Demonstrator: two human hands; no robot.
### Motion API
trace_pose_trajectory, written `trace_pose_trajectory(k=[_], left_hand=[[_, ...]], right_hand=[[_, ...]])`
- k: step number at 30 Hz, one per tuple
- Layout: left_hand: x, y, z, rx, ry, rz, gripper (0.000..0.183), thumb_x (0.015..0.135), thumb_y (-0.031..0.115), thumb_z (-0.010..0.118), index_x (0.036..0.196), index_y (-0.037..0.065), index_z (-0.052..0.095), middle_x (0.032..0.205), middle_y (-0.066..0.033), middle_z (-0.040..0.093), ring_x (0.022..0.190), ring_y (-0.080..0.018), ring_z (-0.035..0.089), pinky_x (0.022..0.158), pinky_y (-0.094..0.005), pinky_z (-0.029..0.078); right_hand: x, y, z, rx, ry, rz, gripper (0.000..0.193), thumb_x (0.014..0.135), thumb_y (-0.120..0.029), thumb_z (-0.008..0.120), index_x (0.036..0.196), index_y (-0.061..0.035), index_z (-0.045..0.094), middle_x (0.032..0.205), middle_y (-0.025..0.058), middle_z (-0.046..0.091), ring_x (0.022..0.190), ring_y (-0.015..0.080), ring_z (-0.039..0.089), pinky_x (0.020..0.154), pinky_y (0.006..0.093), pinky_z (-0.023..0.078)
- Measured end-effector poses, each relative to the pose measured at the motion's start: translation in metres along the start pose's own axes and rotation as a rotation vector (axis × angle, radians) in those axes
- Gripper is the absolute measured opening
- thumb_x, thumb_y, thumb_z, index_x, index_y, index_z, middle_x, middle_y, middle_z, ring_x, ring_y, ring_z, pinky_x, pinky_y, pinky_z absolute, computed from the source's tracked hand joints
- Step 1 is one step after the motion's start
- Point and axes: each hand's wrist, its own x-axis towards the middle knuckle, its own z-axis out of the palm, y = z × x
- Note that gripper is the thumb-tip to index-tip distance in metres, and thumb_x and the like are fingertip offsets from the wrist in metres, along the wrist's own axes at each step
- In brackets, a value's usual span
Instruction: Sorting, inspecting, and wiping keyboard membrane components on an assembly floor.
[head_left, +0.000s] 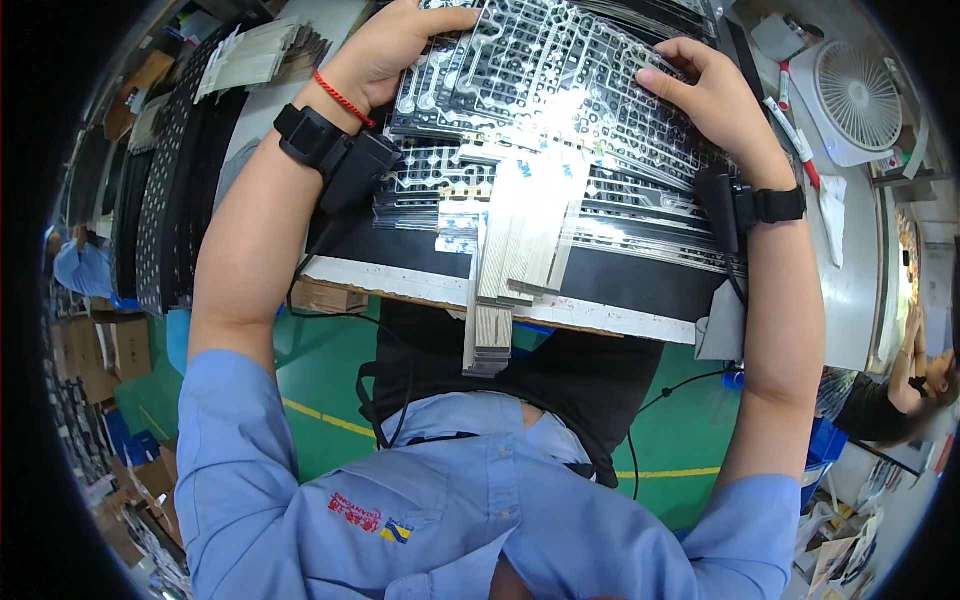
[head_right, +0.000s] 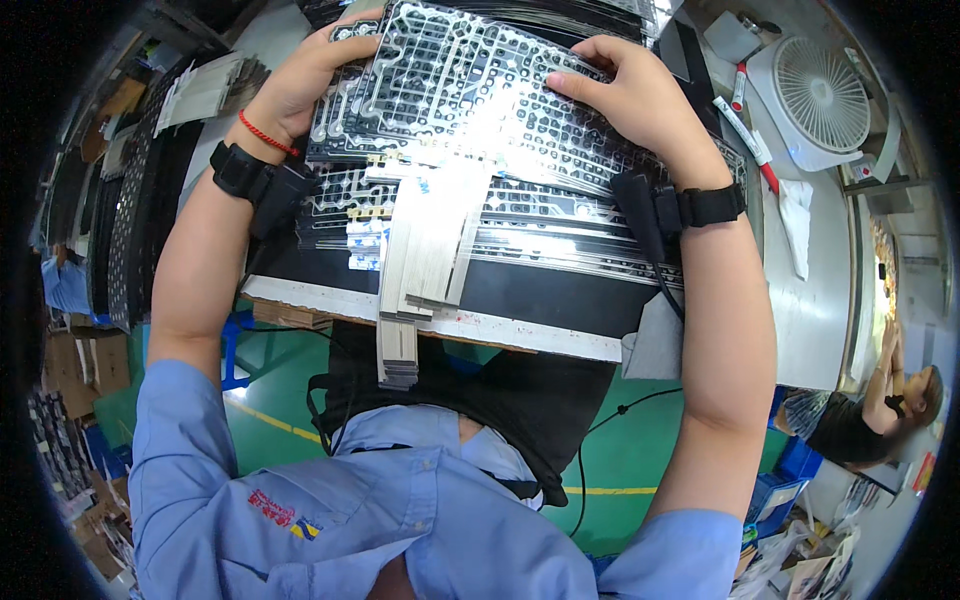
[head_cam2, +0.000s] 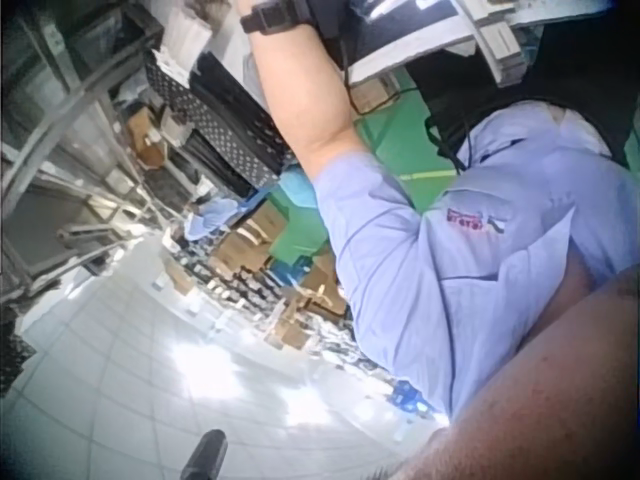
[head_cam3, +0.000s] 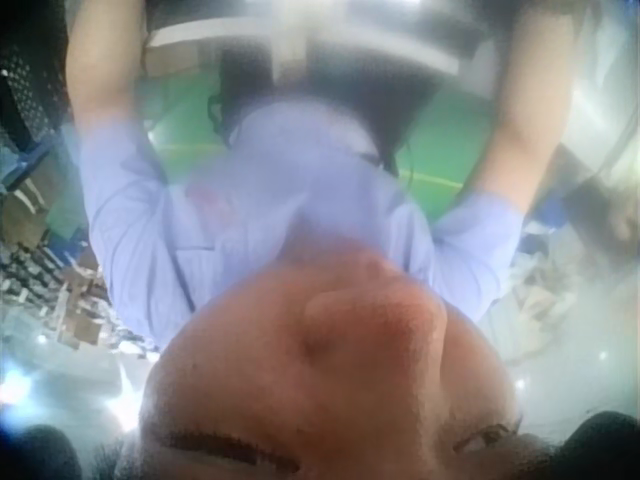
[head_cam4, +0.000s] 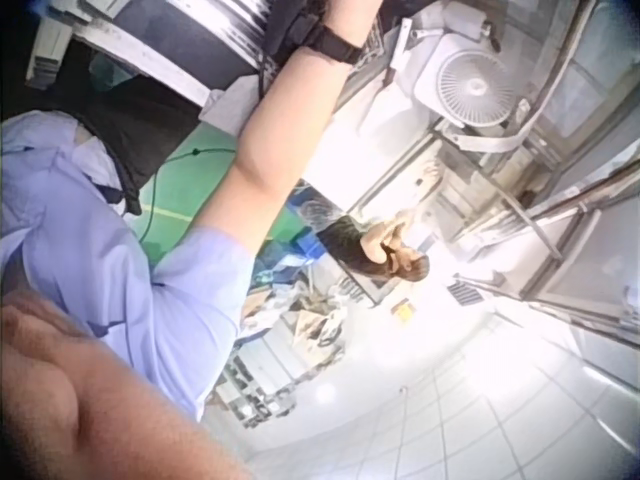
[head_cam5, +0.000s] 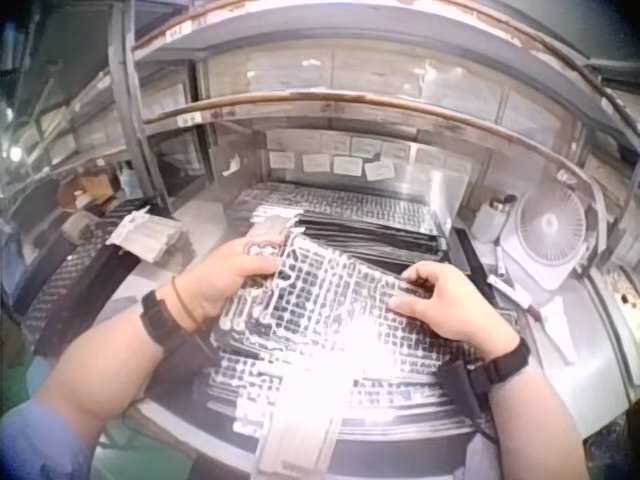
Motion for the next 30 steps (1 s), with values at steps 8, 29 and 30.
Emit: trace_pose_trajectory(k=[8,29,30], left_hand=[[-0.006,0.004,0.006,-0.128,-0.027,-0.02,0.036,0.096,0.005,0.059,0.13,-0.005,0.057,0.115,-0.0105,0.07,0.099,-0.0158,0.069,0.088,-0.0278,0.057],[0.012,-0.013,-0.007,-0.179,-0.142,0.014,0.04,0.101,0.012,0.057,0.138,-0.001,0.052,0.124,-0.0109,0.067,0.108,-0.0177,0.067,0.096,-0.0317,0.055],[0.013,-0.013,-0.008,-0.189,-0.165,0.011,0.039,0.101,0.013,0.056,0.137,-0.001,0.052,0.124,-0.0111,0.066,0.109,-0.0181,0.066,0.097,-0.032,0.055]], right_hand=[[0.0,0.004,0.0,0.042,0.052,-0.007,0.04,0.088,-0.034,0.079,0.108,0.0,0.07,0.089,0.004,0.071,0.081,0.0116,0.065,0.076,0.0258,0.051],[-0.004,-0.037,-0.002,-0.1,0.128,0.17,0.034,0.076,-0.019,0.085,0.094,0.0029,0.066,0.078,0.0071,0.065,0.073,0.0154,0.06,0.068,0.0314,0.05],[-0.004,-0.037,-0.004,-0.1,0.127,0.168,0.034,0.076,-0.019,0.085,0.094,0.0029,0.066,0.078,0.0071,0.065,0.073,0.0154,0.06,0.068,0.0314,0.05]])
